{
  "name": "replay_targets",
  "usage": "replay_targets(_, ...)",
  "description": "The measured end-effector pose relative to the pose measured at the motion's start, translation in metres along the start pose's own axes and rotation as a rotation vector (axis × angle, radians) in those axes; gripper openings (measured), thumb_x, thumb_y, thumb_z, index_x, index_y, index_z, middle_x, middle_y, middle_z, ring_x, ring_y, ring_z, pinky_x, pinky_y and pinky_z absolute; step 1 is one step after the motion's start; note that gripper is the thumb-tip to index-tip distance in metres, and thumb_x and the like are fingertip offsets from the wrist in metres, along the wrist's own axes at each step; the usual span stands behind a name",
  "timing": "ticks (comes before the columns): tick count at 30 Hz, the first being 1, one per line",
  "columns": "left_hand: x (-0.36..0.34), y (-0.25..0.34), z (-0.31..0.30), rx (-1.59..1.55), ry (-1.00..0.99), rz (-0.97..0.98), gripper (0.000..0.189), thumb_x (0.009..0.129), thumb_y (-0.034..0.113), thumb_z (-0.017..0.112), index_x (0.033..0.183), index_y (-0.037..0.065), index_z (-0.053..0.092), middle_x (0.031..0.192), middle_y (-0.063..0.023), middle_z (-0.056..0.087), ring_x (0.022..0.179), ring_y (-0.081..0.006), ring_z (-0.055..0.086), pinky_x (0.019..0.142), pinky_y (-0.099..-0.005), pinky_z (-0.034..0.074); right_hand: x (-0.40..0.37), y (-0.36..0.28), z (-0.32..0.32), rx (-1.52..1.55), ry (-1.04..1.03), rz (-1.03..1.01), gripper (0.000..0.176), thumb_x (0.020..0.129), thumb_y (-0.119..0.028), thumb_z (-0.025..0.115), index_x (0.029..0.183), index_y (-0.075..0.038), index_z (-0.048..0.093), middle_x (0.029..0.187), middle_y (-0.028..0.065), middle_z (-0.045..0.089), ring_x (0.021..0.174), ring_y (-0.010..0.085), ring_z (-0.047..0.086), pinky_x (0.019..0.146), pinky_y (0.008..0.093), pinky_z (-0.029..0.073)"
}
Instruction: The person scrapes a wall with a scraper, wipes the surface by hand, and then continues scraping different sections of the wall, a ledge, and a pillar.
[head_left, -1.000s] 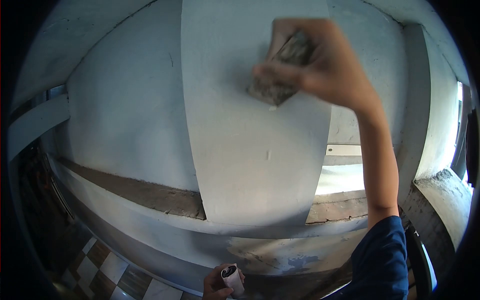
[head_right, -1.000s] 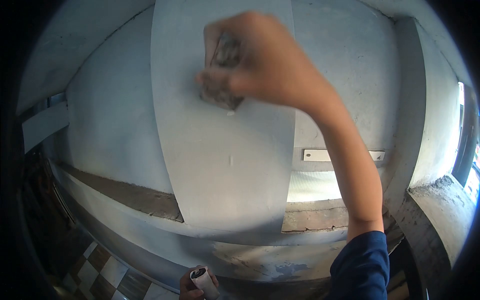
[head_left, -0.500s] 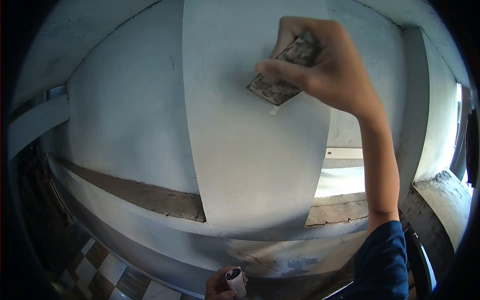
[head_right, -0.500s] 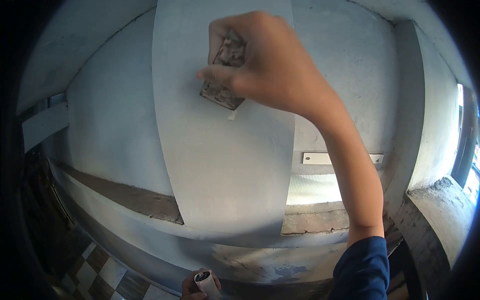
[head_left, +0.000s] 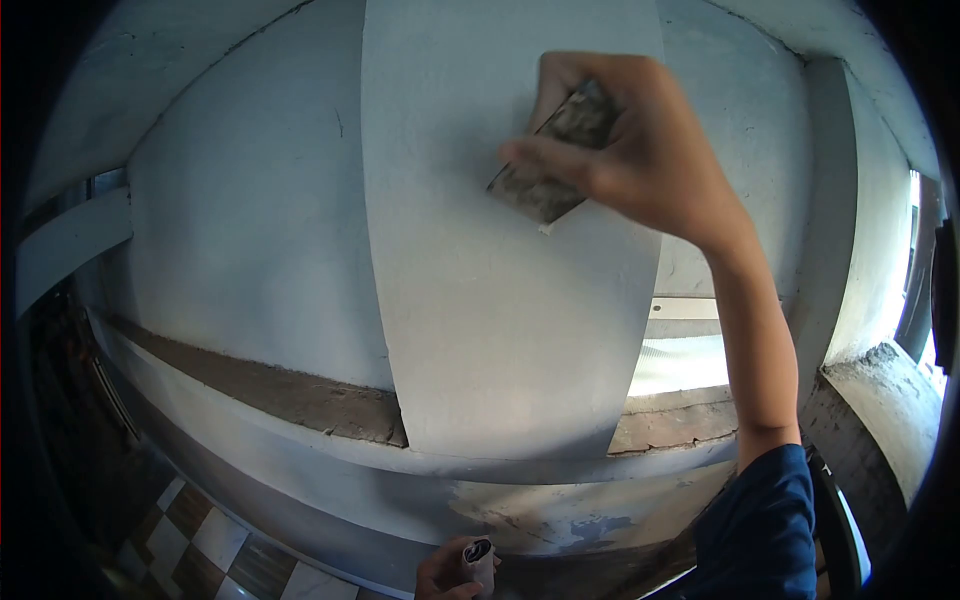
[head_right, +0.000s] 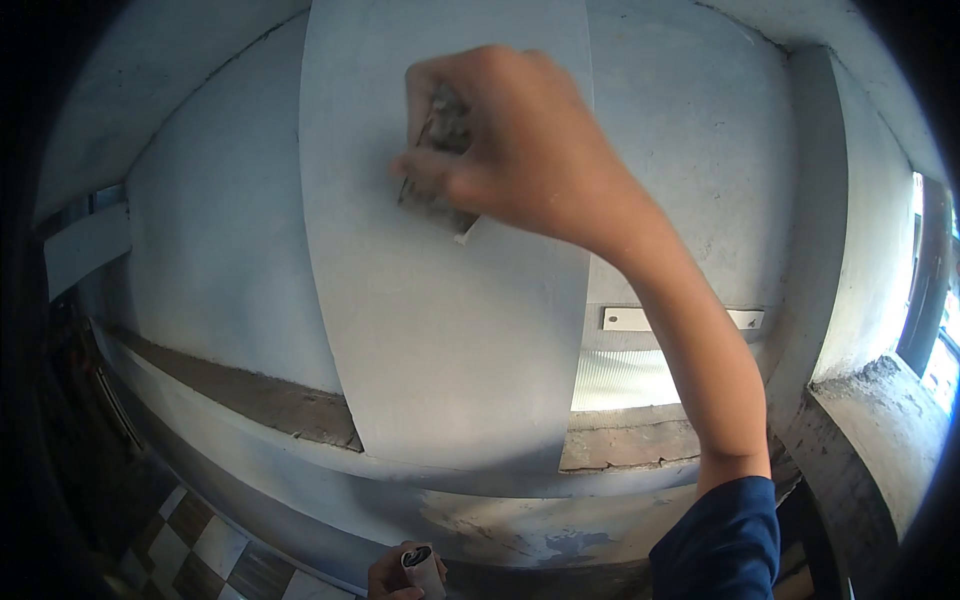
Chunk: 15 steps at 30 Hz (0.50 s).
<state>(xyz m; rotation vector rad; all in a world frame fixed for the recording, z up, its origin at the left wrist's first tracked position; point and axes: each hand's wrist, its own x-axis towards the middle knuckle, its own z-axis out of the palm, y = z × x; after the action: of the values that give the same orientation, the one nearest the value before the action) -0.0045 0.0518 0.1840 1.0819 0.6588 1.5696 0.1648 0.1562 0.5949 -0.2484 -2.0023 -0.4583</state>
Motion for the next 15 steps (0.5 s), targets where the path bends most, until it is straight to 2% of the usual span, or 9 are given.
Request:
replay_targets(2,0.000,-0.004,-0.004,-0.006,0.000,0.032,0.053,0.068,0.010,0.067,0.117,0.002,0.049,0.098,-0.0102,0.060,0.086,-0.0177,0.060,0.073,-0.0292,0.050,0.001,0.001,0.004,-0.128,-0.028,-0.117,0.018,0.064,-0.008,0.072,0.063,-0.002,0.055,0.054,0.0131,0.057,0.049,0.0240,0.056,0.049,0.0310,0.044)
replay_targets(6,0.000,-0.012,-0.006,-0.052,0.021,0.052,0.052,0.068,0.010,0.067,0.116,0.001,0.050,0.096,-0.0097,0.060,0.086,-0.0179,0.060,0.073,-0.0295,0.050,0.005,-0.003,-0.002,-0.022,-0.012,-0.061,0.017,0.064,-0.007,0.072,0.063,-0.001,0.055,0.055,0.0134,0.057,0.050,0.0243,0.057,0.050,0.0311,0.045)
replay_targets(7,-0.001,-0.011,-0.006,-0.051,0.020,0.052,0.052,0.068,0.010,0.067,0.116,0.001,0.050,0.096,-0.0097,0.060,0.086,-0.0179,0.060,0.073,-0.0295,0.050,0.006,-0.004,0.001,-0.087,-0.077,-0.091,0.017,0.064,-0.007,0.072,0.064,-0.001,0.056,0.056,0.0131,0.058,0.050,0.0240,0.058,0.050,0.0311,0.045)
replay_targets(8,-0.001,-0.009,-0.007,-0.024,0.003,0.048,0.051,0.068,0.009,0.066,0.116,0.001,0.050,0.095,-0.0091,0.060,0.081,-0.0168,0.060,0.069,-0.0283,0.050,0.007,-0.005,0.001,-0.154,-0.141,-0.125,0.017,0.064,-0.008,0.072,0.064,-0.001,0.056,0.056,0.0129,0.059,0.051,0.0237,0.059,0.050,0.0311,0.045)
replay_targets(10,0.000,-0.004,-0.004,0.001,-0.016,0.047,0.050,0.069,0.009,0.066,0.116,0.002,0.050,0.093,-0.0084,0.060,0.077,-0.0156,0.060,0.064,-0.0272,0.050,0.009,-0.012,-0.003,-0.096,-0.111,-0.087,0.017,0.063,-0.008,0.072,0.064,-0.001,0.056,0.057,0.0127,0.059,0.052,0.0246,0.059,0.051,0.0314,0.045)
replay_targets(12,0.003,0.001,0.001,-0.017,-0.024,0.033,0.048,0.071,0.006,0.064,0.116,0.001,0.050,0.087,-0.0064,0.058,0.064,-0.0126,0.056,0.053,-0.0250,0.046,0.008,-0.013,0.001,-0.035,-0.083,-0.049,0.017,0.063,-0.008,0.072,0.064,-0.001,0.056,0.057,0.0126,0.059,0.053,0.0255,0.059,0.052,0.0316,0.046)
replay_targets(13,0.003,0.000,0.000,-0.016,-0.024,0.034,0.048,0.071,0.006,0.064,0.116,0.001,0.050,0.087,-0.0064,0.058,0.064,-0.0126,0.056,0.053,-0.0250,0.046,0.005,-0.008,0.010,-0.094,-0.139,-0.094,0.017,0.063,-0.008,0.072,0.064,-0.001,0.056,0.056,0.0126,0.059,0.053,0.0253,0.059,0.052,0.0313,0.046)
replay_targets(15,0.007,-0.004,-0.005,0.073,-0.088,0.161,0.047,0.072,0.005,0.063,0.118,0.001,0.049,0.080,-0.0046,0.056,0.055,-0.0101,0.051,0.046,-0.0236,0.041,0.007,-0.009,0.010,-0.159,-0.185,-0.147,0.017,0.063,-0.008,0.072,0.064,-0.002,0.056,0.056,0.0126,0.059,0.053,0.0251,0.059,0.052,0.0310,0.046)
